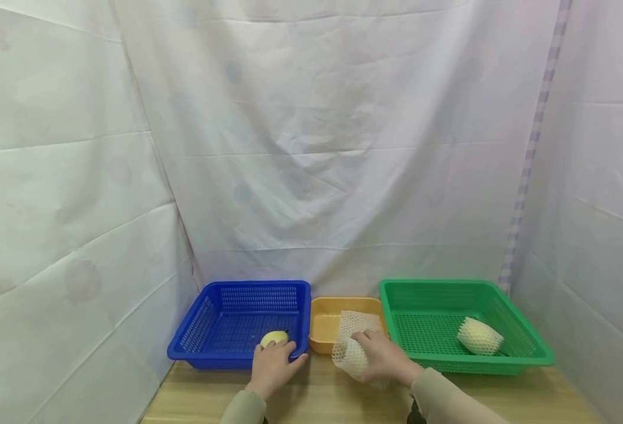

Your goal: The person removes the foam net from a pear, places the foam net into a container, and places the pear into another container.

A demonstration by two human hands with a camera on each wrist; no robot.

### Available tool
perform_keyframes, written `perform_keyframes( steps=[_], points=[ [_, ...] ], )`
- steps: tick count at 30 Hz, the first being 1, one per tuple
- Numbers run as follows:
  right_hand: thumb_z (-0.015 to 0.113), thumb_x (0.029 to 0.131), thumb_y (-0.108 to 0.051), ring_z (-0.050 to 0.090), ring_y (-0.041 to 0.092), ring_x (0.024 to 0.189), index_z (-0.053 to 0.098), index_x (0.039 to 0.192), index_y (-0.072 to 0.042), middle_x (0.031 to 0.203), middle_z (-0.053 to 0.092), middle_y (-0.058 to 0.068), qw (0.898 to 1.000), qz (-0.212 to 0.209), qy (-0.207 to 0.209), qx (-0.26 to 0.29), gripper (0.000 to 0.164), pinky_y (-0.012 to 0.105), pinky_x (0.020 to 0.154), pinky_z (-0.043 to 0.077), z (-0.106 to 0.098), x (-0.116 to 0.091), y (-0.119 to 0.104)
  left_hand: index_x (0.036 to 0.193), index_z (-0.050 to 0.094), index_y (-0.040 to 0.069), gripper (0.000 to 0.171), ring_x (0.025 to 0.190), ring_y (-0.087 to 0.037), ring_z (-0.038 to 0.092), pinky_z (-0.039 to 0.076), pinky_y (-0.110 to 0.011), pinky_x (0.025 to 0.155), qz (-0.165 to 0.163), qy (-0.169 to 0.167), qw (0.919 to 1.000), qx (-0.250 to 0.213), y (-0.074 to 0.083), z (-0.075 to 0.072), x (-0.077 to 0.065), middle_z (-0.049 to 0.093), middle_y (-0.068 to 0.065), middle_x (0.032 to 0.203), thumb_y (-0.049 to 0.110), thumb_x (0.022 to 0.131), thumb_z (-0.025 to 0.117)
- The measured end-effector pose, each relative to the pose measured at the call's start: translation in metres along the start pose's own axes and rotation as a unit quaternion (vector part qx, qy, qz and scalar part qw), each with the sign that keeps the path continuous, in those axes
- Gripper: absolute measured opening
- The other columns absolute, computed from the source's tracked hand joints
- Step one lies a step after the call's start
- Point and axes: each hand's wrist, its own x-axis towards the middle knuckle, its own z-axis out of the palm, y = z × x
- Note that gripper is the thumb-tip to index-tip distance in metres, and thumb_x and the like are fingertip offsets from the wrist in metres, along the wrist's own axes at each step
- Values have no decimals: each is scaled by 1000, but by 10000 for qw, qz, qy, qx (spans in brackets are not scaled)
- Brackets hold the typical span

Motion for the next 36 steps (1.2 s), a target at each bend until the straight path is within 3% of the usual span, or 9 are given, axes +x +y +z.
perform_keyframes(
  steps=[5, 11, 18, 23, 28, 36],
  points=[
    [85, 58, -33, 53, 17, 93, 56, 130, -17, 110, 56, 0, 9998, 5, -194, 42, 79, 39, 70, 49, 16, -1, 1, 116, 70, 18, 68, 103, -32, 59, 38, -63, 88, 7, -19, 10000, -19, -1, 1, 0, 66, -5, 118, 73, 87, 42],
    [85, 59, -39, 53, 18, 94, 56, 126, -22, 109, 56, -1, 9992, -32, -356, -181, 75, 42, 73, 50, 32, -4, 5, 116, 70, 18, 66, 100, -31, 59, 39, -63, 87, 45, -15, 10000, -26, 0, 1, 0, 67, -2, 114, 72, 88, 43],
    [86, 57, -37, 49, 15, 88, 58, 121, -18, 101, 54, -4, 9982, -171, -430, -394, 72, 38, 71, 49, 41, -5, 8, 116, 70, 19, 66, 101, -31, 59, 39, -62, 87, 12, -41, 10000, 7, 0, 1, 0, 68, -1, 113, 72, 88, 43],
    [86, 57, -37, 51, 17, 91, 57, 123, -17, 105, 56, -3, 9981, -170, -387, -449, 75, 41, 73, 49, 46, -6, 7, 117, 70, 18, 68, 102, -32, 59, 38, -63, 88, 42, -83, 10000, 15, 1, -1, 1, 68, -2, 114, 73, 88, 41],
    [86, 58, -38, 54, 22, 99, 48, 132, -6, 115, 59, 5, 9987, -140, -210, -451, 89, 48, 83, 48, 51, -7, 6, 116, 70, 18, 68, 102, -32, 59, 39, -62, 88, 14, -64, 10000, 10, 1, -2, 1, 67, -3, 115, 73, 88, 41],
    [83, 60, -41, 53, 25, 102, 50, 128, -7, 117, 58, 5, 9984, 162, -325, -432, 83, 58, 87, 43, 56, -8, 6, 106, 72, 15, 65, 97, -30, 62, 40, -64, 88, -31, -153, 9998, -154, 0, -6, 2, 70, -1, 103, 72, 85, 49]
  ],
)
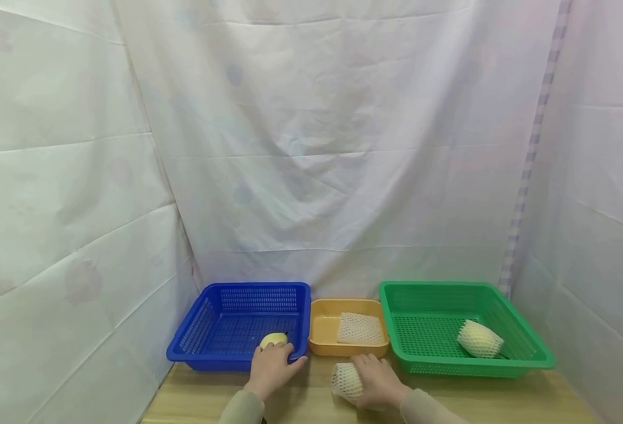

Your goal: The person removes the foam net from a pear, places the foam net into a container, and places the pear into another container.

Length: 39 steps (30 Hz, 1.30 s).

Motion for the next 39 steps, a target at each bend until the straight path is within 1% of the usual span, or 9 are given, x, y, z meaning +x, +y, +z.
perform_keyframes(
  steps=[3, 5, 9, 14, 19, 23, 27, 32, 39],
  points=[
    [83, 60, -39, 53, 32, 108, 48, 131, -7, 122, 56, 8, 9997, 80, -121, 216, 85, 65, 90, 39, 1, 0, 0, 98, 72, 16, 58, 86, -24, 63, 44, -59, 84, 5, 37, 10000, -43, 0, -3, 0, 69, 1, 90, 70, 82, 56],
    [83, 61, -38, 53, 37, 112, 47, 132, -7, 124, 56, 9, 9992, 135, -191, 314, 85, 68, 91, 37, 0, 0, 0, 90, 70, 17, 51, 73, -19, 60, 47, -51, 74, 91, 120, 9998, -121, 1, -7, 1, 65, 4, 79, 67, 81, 61],
    [82, 62, -37, 51, 42, 116, 46, 133, -8, 126, 55, 10, 9984, 217, -306, 426, 84, 70, 92, 34, -2, 0, -1, 80, 64, 19, 41, 59, -9, 47, 42, -34, 57, 355, 335, 9986, -210, 6, -18, 4, 51, 10, 67, 60, 80, 67],
    [85, 61, -36, 51, 43, 117, 45, 133, -7, 127, 54, 11, 9984, 154, -344, 426, 86, 70, 91, 36, -1, 0, -1, 83, 66, 18, 34, 59, -8, 46, 40, -29, 55, 734, 627, 9953, -92, 18, -33, 6, 51, 10, 67, 51, 81, 70],
    [91, 59, -38, 53, 39, 115, 45, 133, -7, 126, 55, 10, 9987, 116, -362, 337, 92, 68, 89, 39, 1, 1, 0, 89, 67, 18, 20, 66, -7, 51, 44, -27, 59, 1246, 627, 9898, -275, 40, -37, 2, 59, 8, 77, 36, 83, 72],
    [93, 55, -37, 55, 32, 108, 45, 132, -8, 121, 56, 6, 9985, 184, -416, 319, 95, 63, 88, 42, 1, 3, 0, 92, 69, 16, 14, 76, -8, 57, 49, -26, 68, 1722, 607, 9825, -361, 58, -30, -6, 63, 7, 87, 25, 83, 73],
    [94, 53, -36, 56, 25, 102, 46, 131, -8, 117, 56, 2, 9989, 146, -354, 265, 96, 57, 86, 45, 1, 3, 2, 87, 71, 16, 7, 77, -6, 58, 49, -22, 67, 2091, 668, 9753, -267, 71, -15, -10, 61, 11, 83, 17, 80, 73],
    [93, 52, -33, 55, 20, 99, 47, 128, -11, 113, 56, -2, 9995, 72, -213, 238, 91, 54, 83, 45, 4, 0, 2, 78, 72, 18, 8, 68, -4, 53, 45, -20, 59, 2082, 437, 9771, -92, 74, 3, -14, 56, 12, 73, 12, 75, 75],
    [92, 50, -29, 54, 15, 95, 49, 123, -15, 107, 56, -7, 9998, -15, -43, 173, 87, 51, 79, 43, 6, 1, 3, 84, 73, 16, 14, 66, -6, 53, 44, -23, 56, 2049, 359, 9781, 32, 72, 16, -12, 55, 9, 70, 11, 72, 77]
  ],
)
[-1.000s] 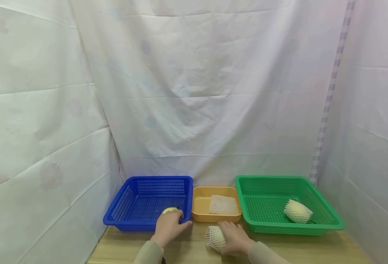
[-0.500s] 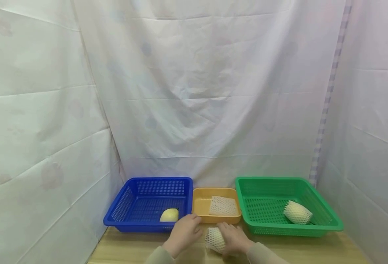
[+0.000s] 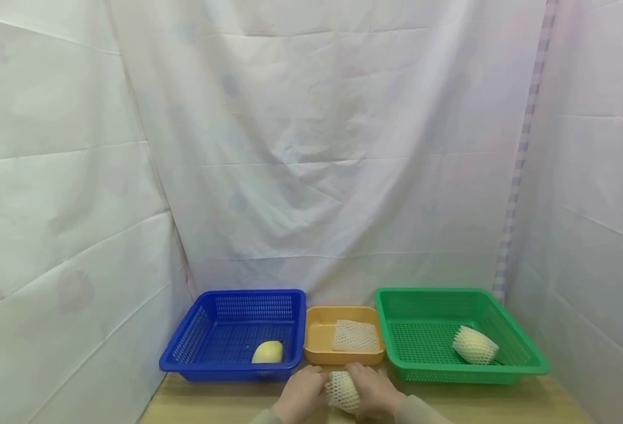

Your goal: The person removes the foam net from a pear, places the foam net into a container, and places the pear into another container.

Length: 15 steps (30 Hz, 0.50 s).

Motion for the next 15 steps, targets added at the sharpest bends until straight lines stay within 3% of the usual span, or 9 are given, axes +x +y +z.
perform_keyframes(
  steps=[15],
  points=[
    [90, 55, -29, 56, 20, 98, 47, 129, -11, 113, 56, -1, 9998, 42, -188, 52, 87, 51, 82, 47, 0, 1, 3, 93, 71, 17, 20, 72, -6, 60, 49, -24, 63, 114, -62, 9999, -40, -1, 9, 5, 65, 9, 84, 19, 75, 78]
  ],
)
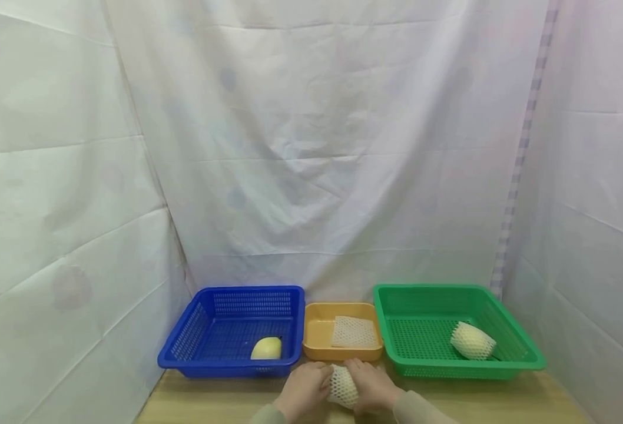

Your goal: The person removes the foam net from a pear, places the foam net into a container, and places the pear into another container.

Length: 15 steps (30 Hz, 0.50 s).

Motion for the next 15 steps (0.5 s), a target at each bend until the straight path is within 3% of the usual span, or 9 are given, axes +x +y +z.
perform_keyframes(
  steps=[9, 15],
  points=[
    [91, 54, -28, 55, 16, 94, 47, 129, -12, 110, 54, -5, 9999, -36, -31, 100, 88, 48, 76, 48, 1, 2, 2, 101, 72, 18, 35, 80, -8, 62, 51, -27, 69, -150, -224, 9995, -144, 4, 2, 4, 69, 7, 95, 28, 70, 84],
    [90, 53, -26, 54, 15, 90, 47, 127, -14, 106, 53, -7, 9999, -108, 49, 23, 86, 43, 72, 48, 0, 1, 1, 82, 65, 21, 26, 71, -5, 58, 47, -23, 60, -65, -94, 9999, -48, 6, 9, 7, 65, 13, 84, 27, 66, 84]
  ],
)
